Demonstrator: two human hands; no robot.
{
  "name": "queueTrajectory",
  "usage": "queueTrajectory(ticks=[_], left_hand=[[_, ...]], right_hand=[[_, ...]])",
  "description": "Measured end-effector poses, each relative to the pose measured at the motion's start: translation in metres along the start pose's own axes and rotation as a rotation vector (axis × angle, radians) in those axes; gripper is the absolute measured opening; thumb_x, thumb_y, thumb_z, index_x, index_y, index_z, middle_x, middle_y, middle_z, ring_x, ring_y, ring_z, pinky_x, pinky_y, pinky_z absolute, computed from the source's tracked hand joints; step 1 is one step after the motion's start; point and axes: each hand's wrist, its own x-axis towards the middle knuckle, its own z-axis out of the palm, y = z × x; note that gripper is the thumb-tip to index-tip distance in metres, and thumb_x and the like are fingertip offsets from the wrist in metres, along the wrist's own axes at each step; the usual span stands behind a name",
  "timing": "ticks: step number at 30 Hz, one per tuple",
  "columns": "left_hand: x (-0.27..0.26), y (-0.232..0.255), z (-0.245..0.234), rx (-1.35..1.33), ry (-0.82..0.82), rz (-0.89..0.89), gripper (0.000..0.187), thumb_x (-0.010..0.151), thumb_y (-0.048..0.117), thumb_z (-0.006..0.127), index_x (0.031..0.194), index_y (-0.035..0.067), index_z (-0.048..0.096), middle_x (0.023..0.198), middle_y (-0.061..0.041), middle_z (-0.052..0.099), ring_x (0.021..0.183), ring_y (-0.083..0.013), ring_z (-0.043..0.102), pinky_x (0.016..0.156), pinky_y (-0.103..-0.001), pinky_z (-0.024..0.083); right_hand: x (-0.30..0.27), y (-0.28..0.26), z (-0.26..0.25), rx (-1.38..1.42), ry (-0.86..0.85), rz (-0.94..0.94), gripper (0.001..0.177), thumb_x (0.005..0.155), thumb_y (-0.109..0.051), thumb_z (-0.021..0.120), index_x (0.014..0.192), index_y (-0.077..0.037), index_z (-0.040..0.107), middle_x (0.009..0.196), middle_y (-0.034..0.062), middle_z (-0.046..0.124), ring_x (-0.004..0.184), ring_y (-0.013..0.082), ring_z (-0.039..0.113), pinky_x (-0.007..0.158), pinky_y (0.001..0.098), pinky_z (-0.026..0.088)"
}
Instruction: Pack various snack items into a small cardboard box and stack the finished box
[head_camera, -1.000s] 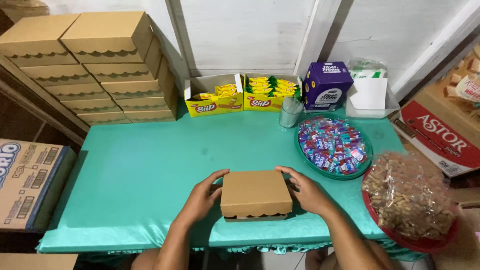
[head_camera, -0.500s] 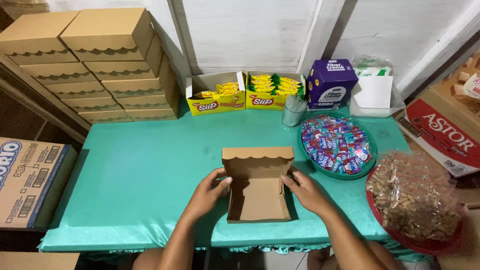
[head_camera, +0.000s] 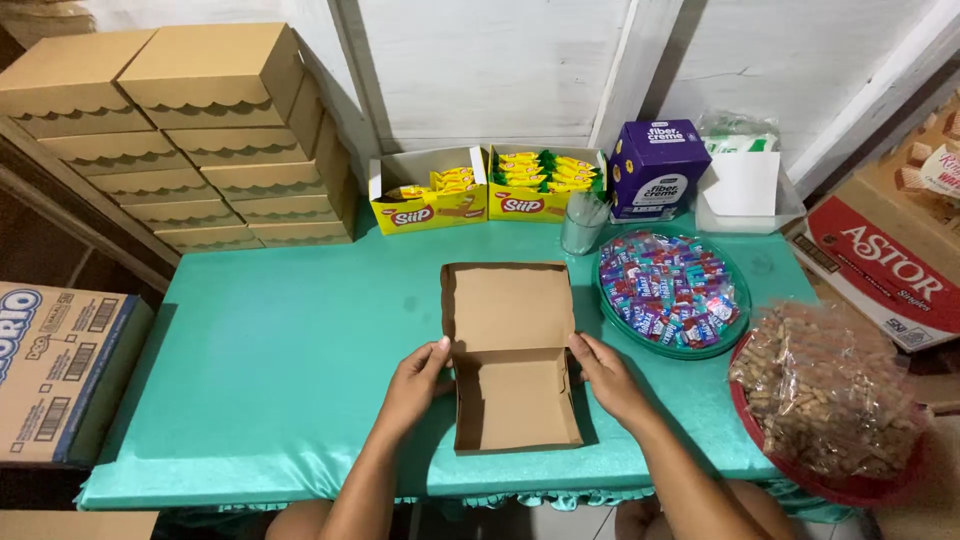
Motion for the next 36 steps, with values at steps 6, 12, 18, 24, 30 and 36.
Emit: queueTrajectory(ticks=[6,12,18,24,30,36], left_hand=[[-0.009,0.008,0.004,-0.034,0.041,-0.024,0.055,0.106,0.049,0.052,0.126,0.002,0.073,0.115,-0.017,0.071,0.115,-0.0269,0.061,0.098,-0.052,0.056],[-0.006,0.005,0.001,0.131,0.049,0.044,0.047,0.105,0.046,0.058,0.119,0.005,0.076,0.107,-0.018,0.075,0.108,-0.0267,0.067,0.095,-0.052,0.056],[-0.003,-0.003,0.005,0.293,0.132,0.115,0.044,0.103,0.048,0.058,0.101,0.010,0.080,0.089,-0.012,0.076,0.096,-0.0218,0.063,0.091,-0.045,0.053],[-0.001,-0.012,0.012,0.370,0.204,0.174,0.025,0.094,0.032,0.074,0.078,0.013,0.077,0.062,-0.004,0.068,0.068,-0.0146,0.058,0.064,-0.032,0.051],[-0.003,-0.013,0.019,0.352,0.261,0.147,0.027,0.092,0.031,0.072,0.071,0.013,0.071,0.060,-0.006,0.064,0.067,-0.0163,0.056,0.063,-0.034,0.049],[-0.003,-0.015,0.023,0.343,0.282,0.074,0.025,0.088,0.026,0.067,0.069,0.010,0.068,0.060,-0.009,0.062,0.067,-0.0192,0.056,0.064,-0.037,0.049]], right_hand=[[0.001,0.004,0.004,0.017,0.096,0.049,0.070,0.106,-0.065,0.042,0.118,-0.001,0.070,0.110,0.0128,0.065,0.091,0.0239,0.062,0.079,0.0364,0.050],[-0.029,-0.060,0.023,-0.007,0.098,0.033,0.053,0.104,-0.056,0.053,0.108,-0.009,0.076,0.102,0.0087,0.066,0.088,0.0223,0.061,0.079,0.0361,0.051],[0.001,-0.006,0.019,-0.072,0.214,0.021,0.059,0.103,-0.061,0.056,0.084,-0.009,0.076,0.086,0.0079,0.071,0.086,0.0243,0.065,0.078,0.0398,0.051],[0.013,0.034,0.017,-0.020,0.215,-0.100,0.053,0.104,-0.050,0.061,0.066,-0.014,0.067,0.064,-0.0017,0.063,0.069,0.0135,0.055,0.065,0.0315,0.044],[0.020,0.038,0.027,-0.101,0.260,-0.074,0.036,0.092,-0.037,0.078,0.067,-0.010,0.077,0.057,0.0034,0.068,0.062,0.0110,0.058,0.059,0.0309,0.047],[0.020,0.031,0.028,-0.097,0.277,-0.049,0.036,0.090,-0.033,0.077,0.061,-0.011,0.072,0.050,0.0011,0.062,0.056,0.0112,0.053,0.052,0.0281,0.040]])
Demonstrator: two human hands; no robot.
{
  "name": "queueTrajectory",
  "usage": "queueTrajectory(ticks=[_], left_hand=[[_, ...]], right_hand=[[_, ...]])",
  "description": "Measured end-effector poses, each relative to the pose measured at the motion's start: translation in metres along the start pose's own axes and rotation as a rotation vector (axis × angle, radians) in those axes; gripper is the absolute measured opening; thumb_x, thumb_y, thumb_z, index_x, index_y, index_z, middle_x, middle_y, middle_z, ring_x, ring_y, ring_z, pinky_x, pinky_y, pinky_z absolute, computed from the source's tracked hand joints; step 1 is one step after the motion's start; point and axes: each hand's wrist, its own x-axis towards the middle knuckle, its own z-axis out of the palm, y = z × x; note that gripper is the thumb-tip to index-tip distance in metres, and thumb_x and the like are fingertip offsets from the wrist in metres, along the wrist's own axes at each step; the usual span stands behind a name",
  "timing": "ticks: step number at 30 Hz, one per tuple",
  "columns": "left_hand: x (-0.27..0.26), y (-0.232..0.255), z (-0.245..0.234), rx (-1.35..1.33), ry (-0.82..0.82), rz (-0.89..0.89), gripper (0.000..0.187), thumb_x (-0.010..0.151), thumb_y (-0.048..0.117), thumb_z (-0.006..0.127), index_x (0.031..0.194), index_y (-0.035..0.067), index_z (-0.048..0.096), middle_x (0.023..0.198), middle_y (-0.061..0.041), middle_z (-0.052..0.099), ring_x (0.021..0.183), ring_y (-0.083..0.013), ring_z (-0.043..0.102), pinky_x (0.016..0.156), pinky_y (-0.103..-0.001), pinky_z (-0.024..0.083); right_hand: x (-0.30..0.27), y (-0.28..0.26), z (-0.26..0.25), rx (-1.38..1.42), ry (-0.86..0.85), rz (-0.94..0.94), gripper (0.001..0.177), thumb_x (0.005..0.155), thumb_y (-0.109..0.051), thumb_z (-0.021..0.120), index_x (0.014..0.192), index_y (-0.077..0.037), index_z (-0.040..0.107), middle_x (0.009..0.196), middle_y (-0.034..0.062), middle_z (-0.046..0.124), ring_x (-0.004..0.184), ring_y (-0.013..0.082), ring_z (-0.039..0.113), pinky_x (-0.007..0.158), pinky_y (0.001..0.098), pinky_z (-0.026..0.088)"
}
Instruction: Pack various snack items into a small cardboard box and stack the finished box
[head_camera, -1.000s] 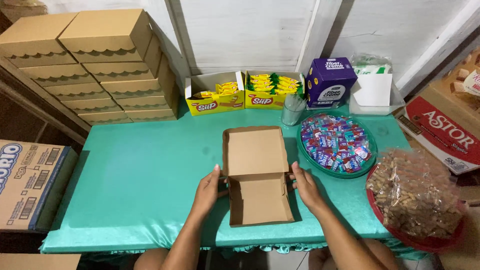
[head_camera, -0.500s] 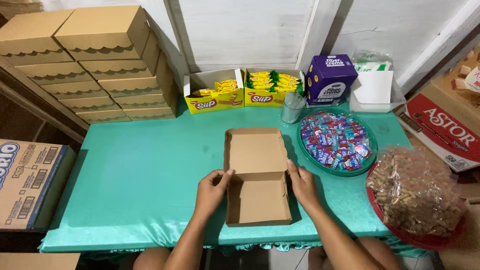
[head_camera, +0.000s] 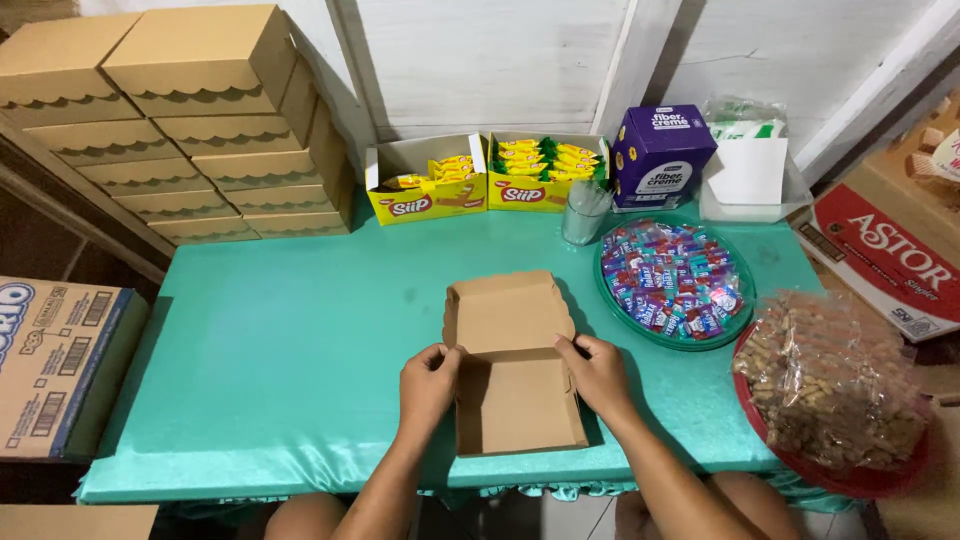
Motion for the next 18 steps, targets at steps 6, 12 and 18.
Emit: queueTrajectory(ticks=[6,12,18], left_hand=[[0.008,-0.012,0.001,-0.006,-0.011,-0.011,0.027,0.087,0.026,0.064,0.067,0.010,0.071,0.059,-0.009,0.065,0.065,-0.0183,0.057,0.063,-0.036,0.050],[-0.027,0.055,-0.032,0.058,-0.057,0.027,0.026,0.090,0.035,0.071,0.088,0.011,0.080,0.077,-0.011,0.076,0.083,-0.0235,0.069,0.075,-0.039,0.055],[-0.029,0.055,-0.042,0.119,-0.137,0.006,0.029,0.091,0.037,0.073,0.102,0.011,0.080,0.099,-0.014,0.081,0.102,-0.0317,0.075,0.086,-0.044,0.058]], right_hand=[[-0.005,-0.006,-0.002,0.000,-0.015,0.036,0.037,0.089,-0.035,0.076,0.060,-0.011,0.070,0.050,0.0035,0.062,0.058,0.0121,0.053,0.054,0.0284,0.041],[-0.015,-0.026,-0.020,0.092,-0.095,-0.013,0.031,0.089,-0.034,0.080,0.076,-0.006,0.077,0.070,0.0088,0.072,0.076,0.0161,0.060,0.070,0.0324,0.048],[-0.035,-0.071,-0.030,0.126,-0.210,0.034,0.024,0.088,-0.023,0.079,0.090,0.001,0.078,0.091,0.0166,0.079,0.095,0.0227,0.069,0.089,0.0402,0.054]])
